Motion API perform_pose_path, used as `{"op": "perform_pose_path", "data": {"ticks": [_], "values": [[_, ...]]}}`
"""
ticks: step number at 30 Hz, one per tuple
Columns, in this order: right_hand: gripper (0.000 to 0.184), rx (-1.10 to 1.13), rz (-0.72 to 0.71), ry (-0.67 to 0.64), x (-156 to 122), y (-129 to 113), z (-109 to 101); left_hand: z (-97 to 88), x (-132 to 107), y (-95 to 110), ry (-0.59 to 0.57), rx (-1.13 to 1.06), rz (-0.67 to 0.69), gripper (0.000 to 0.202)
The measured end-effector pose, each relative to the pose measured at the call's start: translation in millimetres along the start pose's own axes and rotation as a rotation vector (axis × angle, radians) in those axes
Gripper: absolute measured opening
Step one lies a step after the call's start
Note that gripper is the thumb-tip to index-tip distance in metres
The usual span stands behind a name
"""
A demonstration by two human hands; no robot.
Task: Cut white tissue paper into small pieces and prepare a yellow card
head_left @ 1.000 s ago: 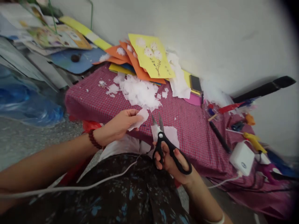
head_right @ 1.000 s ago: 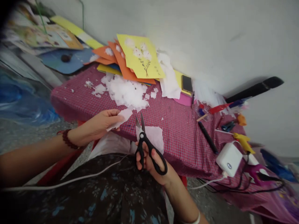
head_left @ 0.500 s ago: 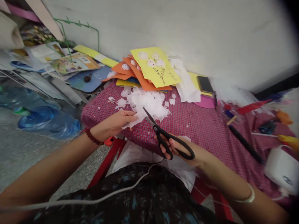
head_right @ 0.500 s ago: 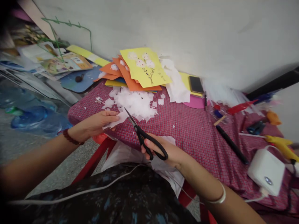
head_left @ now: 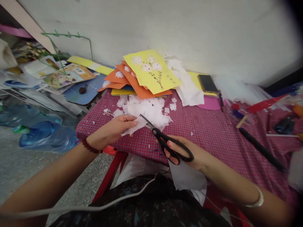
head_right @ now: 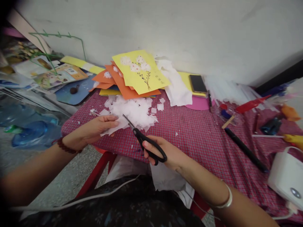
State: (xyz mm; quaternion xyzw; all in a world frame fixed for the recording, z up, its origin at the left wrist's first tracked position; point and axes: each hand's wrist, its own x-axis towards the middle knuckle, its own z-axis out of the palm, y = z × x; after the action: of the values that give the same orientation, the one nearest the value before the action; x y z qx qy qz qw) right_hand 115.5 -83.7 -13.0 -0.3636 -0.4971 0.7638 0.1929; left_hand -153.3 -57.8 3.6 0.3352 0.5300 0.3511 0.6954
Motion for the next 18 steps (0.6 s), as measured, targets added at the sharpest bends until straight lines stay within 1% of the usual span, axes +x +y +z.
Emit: {"op": "perform_pose_path", "data": {"ticks": [2,4,6,9,11,14,18], "values": [[0.048,0.011,0.002,0.011,1,-1,-1,-4.9,2,-1,-0.034,0.021,0.019,0.014],[0.049,0.033,-0.008,-0.003,3,-2,-3,-8.7,3,-1,-0.021,0.032,0.022,0.013],[0.055,0.086,0.008,-0.037,5,-4,-5,-10.2,2,1,0.036,0.013,0.045,0.011],[0.065,0.124,0.044,-0.070,8,-8,-6,-8.5,2,8,0.122,-0.057,0.140,0.010],[0.064,0.082,0.043,-0.078,9,-10,-5,-6.0,2,13,0.162,-0.104,0.191,0.010],[0.057,0.021,0.036,-0.102,10,-13,-3,-2.9,4,17,0.157,-0.099,0.209,0.010],[0.057,-0.074,0.013,-0.092,11,-18,-2,-0.5,9,16,0.122,0.034,0.166,0.008]]}}
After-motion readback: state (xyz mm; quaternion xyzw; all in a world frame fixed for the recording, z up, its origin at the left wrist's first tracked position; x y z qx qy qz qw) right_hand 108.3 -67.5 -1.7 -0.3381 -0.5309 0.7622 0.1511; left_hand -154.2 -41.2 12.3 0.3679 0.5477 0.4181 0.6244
